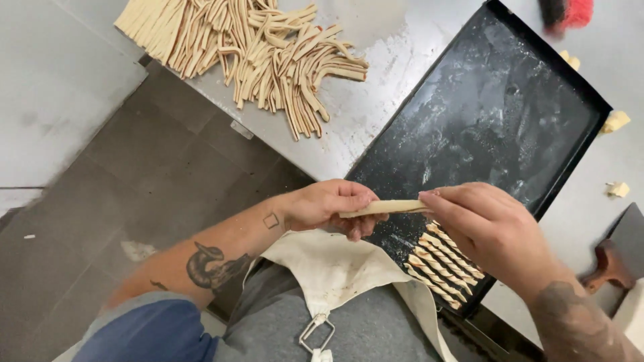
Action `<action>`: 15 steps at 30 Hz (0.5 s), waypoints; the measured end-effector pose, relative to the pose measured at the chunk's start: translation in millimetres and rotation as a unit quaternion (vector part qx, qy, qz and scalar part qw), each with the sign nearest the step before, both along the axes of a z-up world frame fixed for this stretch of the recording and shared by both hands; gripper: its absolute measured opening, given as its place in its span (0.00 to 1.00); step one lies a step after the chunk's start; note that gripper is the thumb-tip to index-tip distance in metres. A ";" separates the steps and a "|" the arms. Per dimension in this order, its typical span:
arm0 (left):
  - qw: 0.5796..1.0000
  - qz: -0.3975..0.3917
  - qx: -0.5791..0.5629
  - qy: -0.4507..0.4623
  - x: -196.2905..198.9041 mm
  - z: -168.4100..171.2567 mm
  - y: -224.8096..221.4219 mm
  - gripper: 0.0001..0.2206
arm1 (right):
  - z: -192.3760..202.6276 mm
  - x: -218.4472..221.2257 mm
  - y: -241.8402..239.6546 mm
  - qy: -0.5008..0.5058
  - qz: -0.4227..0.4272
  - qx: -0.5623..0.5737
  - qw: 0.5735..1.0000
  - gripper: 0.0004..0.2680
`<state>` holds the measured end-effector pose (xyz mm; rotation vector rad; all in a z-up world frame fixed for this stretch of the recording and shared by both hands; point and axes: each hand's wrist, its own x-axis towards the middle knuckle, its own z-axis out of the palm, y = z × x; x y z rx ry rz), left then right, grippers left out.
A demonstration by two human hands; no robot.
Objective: Greasing a baking sheet and then twisting individual strips of dough and arranging them in neat rows for baking.
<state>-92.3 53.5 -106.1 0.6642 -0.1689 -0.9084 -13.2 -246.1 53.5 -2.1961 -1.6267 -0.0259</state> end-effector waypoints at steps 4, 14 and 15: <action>0.993 0.092 0.069 0.002 2.1 1.0 -11.8 0.17 | 1.0 -6.5 -5.2 0.048 -0.080 0.031 0.995 0.08; 0.994 0.022 -0.081 0.075 -25.6 -12.6 -59.3 0.13 | -40.5 -31.2 -22.9 0.223 -0.066 0.292 0.928 0.43; 0.993 0.011 -0.083 0.078 -26.0 -3.1 -54.7 0.13 | -35.4 -31.0 -24.2 0.221 -0.077 0.292 0.927 0.43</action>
